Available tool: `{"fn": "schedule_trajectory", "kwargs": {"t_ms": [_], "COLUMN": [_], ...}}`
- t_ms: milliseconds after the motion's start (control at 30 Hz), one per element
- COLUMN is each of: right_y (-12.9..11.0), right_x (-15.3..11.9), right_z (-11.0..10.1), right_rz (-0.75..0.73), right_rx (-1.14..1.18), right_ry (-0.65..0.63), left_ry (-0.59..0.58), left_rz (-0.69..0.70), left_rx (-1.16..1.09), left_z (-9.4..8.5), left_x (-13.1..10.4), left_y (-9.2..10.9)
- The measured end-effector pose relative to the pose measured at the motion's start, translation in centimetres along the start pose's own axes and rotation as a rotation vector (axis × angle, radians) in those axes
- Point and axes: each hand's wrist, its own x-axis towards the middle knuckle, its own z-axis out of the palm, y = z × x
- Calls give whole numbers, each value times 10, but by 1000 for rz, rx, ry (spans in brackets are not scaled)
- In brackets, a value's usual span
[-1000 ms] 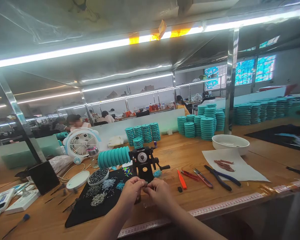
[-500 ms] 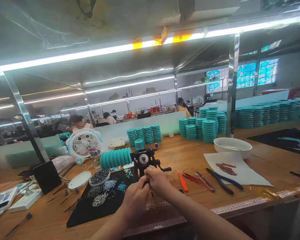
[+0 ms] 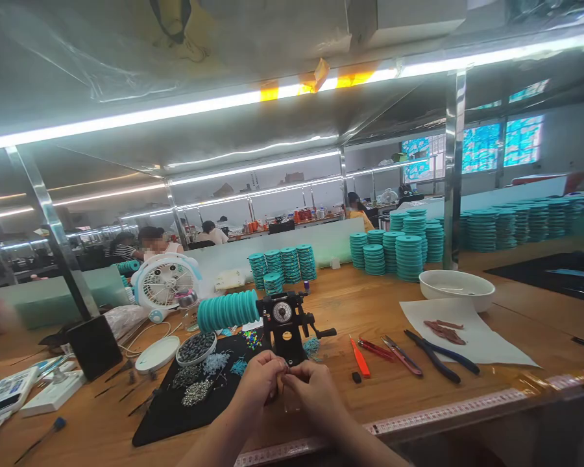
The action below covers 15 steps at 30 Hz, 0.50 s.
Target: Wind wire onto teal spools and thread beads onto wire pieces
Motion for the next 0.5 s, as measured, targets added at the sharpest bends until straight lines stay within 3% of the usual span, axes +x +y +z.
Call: {"fn": "schedule_trajectory", "kwargs": {"t_ms": [133, 333, 500], "right_y": [-1, 0, -9], "right_x": [-7, -9, -1], "right_z": [1, -5, -19], "right_rz": [-96, -270, -570], "right_rx": [-114, -150, -277], "right_ry": [147, 48, -17], "left_ry": [10, -20, -33], "left_rz": [-12, 39, 269], "left_rx": [-31, 60, 259], "left_z": [0, -2, -7], "left_x": [-1, -1, -12], "left_y": [-2, -5, 7]}}
